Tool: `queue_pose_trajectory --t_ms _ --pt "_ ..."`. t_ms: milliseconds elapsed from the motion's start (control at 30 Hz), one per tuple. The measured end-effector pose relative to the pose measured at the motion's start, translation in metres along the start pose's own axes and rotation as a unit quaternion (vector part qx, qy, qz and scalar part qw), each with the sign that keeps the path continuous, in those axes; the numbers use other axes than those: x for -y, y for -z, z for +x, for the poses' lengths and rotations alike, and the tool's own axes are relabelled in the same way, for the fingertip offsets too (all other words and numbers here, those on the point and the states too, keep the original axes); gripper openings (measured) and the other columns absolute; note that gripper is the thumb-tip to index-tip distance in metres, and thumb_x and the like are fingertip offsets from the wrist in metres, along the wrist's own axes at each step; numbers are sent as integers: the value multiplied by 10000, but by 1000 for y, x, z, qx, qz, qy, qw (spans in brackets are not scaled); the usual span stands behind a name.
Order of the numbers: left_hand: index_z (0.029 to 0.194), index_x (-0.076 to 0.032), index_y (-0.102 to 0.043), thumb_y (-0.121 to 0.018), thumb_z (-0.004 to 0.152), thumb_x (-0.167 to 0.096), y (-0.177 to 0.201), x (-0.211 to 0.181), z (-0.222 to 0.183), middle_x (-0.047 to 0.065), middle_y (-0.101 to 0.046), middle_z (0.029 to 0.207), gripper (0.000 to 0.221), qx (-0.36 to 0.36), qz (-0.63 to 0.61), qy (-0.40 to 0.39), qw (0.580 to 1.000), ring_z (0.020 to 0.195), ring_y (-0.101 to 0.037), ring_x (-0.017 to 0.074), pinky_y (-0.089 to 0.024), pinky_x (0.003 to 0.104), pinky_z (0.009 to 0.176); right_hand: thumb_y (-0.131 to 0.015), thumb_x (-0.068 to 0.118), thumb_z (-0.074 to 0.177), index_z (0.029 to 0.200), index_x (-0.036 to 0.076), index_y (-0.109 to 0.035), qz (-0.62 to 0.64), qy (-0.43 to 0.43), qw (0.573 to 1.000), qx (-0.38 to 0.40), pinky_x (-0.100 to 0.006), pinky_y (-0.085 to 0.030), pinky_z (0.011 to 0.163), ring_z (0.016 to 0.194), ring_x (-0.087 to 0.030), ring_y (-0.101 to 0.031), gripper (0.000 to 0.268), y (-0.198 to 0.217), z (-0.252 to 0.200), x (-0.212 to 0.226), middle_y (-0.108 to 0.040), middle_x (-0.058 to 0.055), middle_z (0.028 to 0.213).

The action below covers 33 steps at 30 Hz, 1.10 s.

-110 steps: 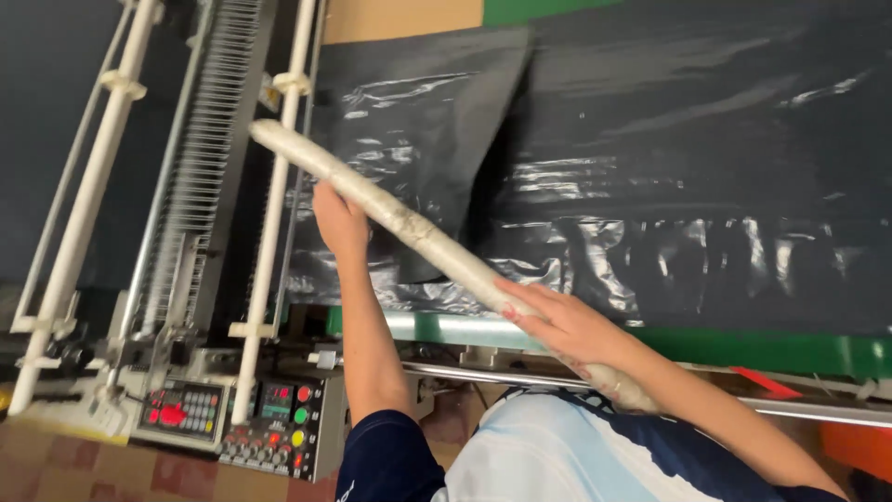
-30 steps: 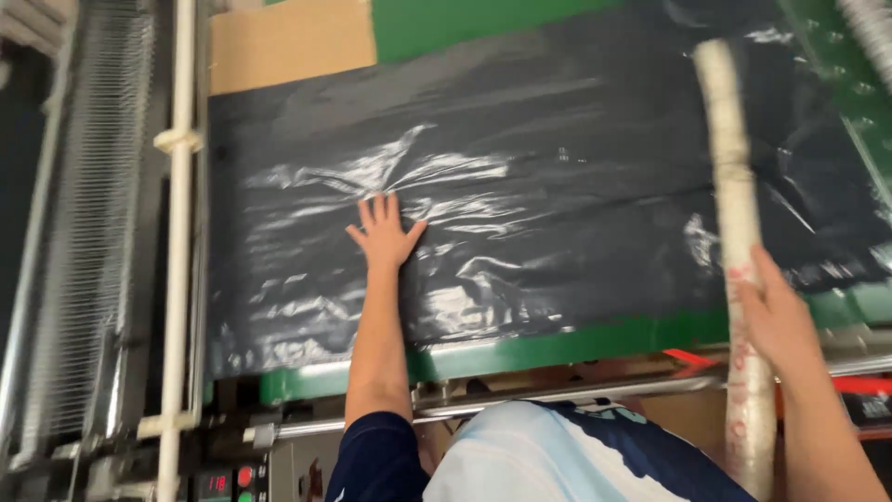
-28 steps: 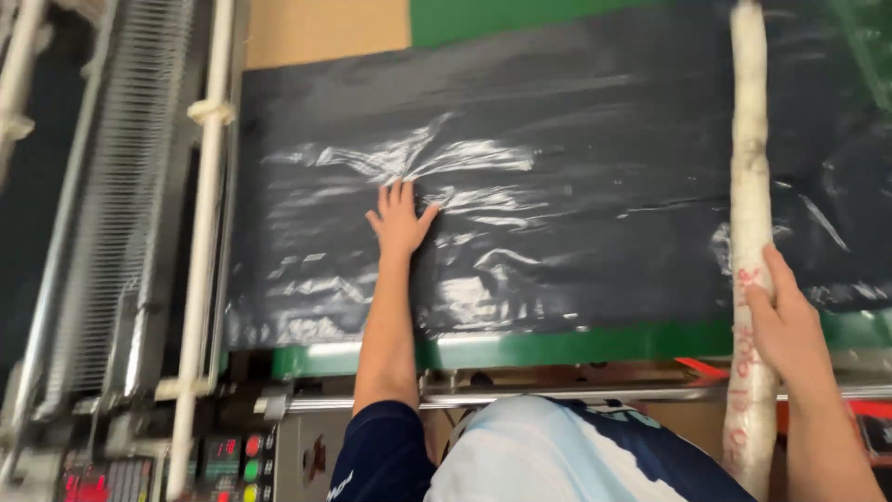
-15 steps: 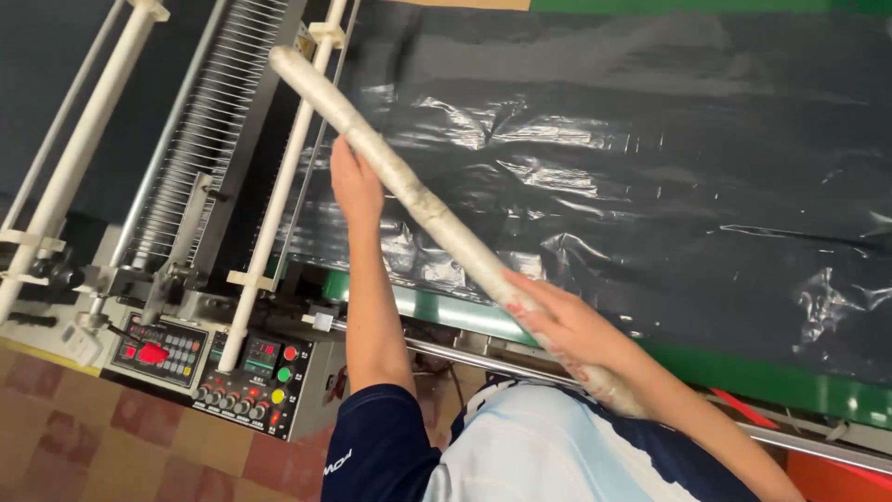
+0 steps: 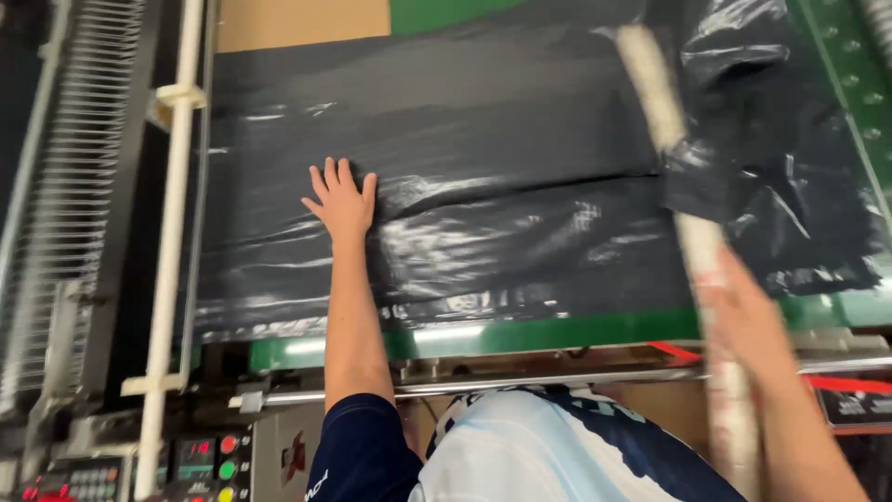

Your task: Manually aligning and smoothing black plastic film on a bag-making machine's conveyor belt using hands and a rolling tube.

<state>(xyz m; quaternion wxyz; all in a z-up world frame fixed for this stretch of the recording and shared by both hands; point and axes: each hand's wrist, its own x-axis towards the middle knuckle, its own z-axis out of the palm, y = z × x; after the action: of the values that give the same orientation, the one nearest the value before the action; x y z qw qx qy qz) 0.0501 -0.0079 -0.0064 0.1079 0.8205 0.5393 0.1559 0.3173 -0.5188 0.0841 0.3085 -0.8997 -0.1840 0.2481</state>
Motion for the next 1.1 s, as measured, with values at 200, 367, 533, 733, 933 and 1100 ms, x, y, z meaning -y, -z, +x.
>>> queue_pose_trajectory --t_ms 200,367,533,733,933,1100 --pt "1577 -185 -234 -338 947 -669 -25 -55 -9 54 -95 1665 801 147 47 -20 988 1505 44 390 -46 763 1108 -404 259 997 1625 207 -341 -38 -103 988 -107 -490 -364 942 1177 -456 -522 634 54 -14 -42 -530 -253 1396" --pt "1603 -211 -162 -310 911 -745 -52 -76 -21 30 6 1679 887 184 70 -30 980 1512 87 389 -41 751 1123 -402 188 1021 1613 107 -278 -27 -59 992 -105 -545 -422 957 1088 -431 -585 610 32 -44 22 -418 -193 1543" --pt "1598 -193 -203 -328 918 -749 -65 -76 -25 78 -1 1671 887 136 87 -48 986 1500 71 419 -72 769 1107 -389 354 982 1576 318 -269 -90 4 988 122 -513 -401 1117 1381 -276 -446 606 -9 -47 36 -359 -80 1588" --pt "1591 -200 -204 -298 909 -755 -58 -77 -27 86 -56 1670 885 148 74 -50 985 1499 70 419 -58 765 1105 -434 355 1030 1601 273 -355 -3 -115 990 -86 -497 -420 921 1080 -387 -574 582 43 41 -27 -540 -170 1400" --pt "1526 -231 -323 -388 880 -739 -20 -86 -19 42 -96 1671 824 227 55 -28 972 1516 23 403 -85 751 1097 -423 75 1028 1592 53 -373 107 40 979 -170 -493 -552 610 787 -365 -592 567 48 62 -46 -497 -232 1410" --pt "1361 -107 -509 -595 953 -469 63 -55 -37 118 -430 1502 553 -76 -41 -175 981 1440 -286 389 -269 651 1090 -441 116 980 1583 109 -365 26 92 993 -75 -428 -338 997 1166 -346 -469 608 12 -8 62 -420 -197 1498"
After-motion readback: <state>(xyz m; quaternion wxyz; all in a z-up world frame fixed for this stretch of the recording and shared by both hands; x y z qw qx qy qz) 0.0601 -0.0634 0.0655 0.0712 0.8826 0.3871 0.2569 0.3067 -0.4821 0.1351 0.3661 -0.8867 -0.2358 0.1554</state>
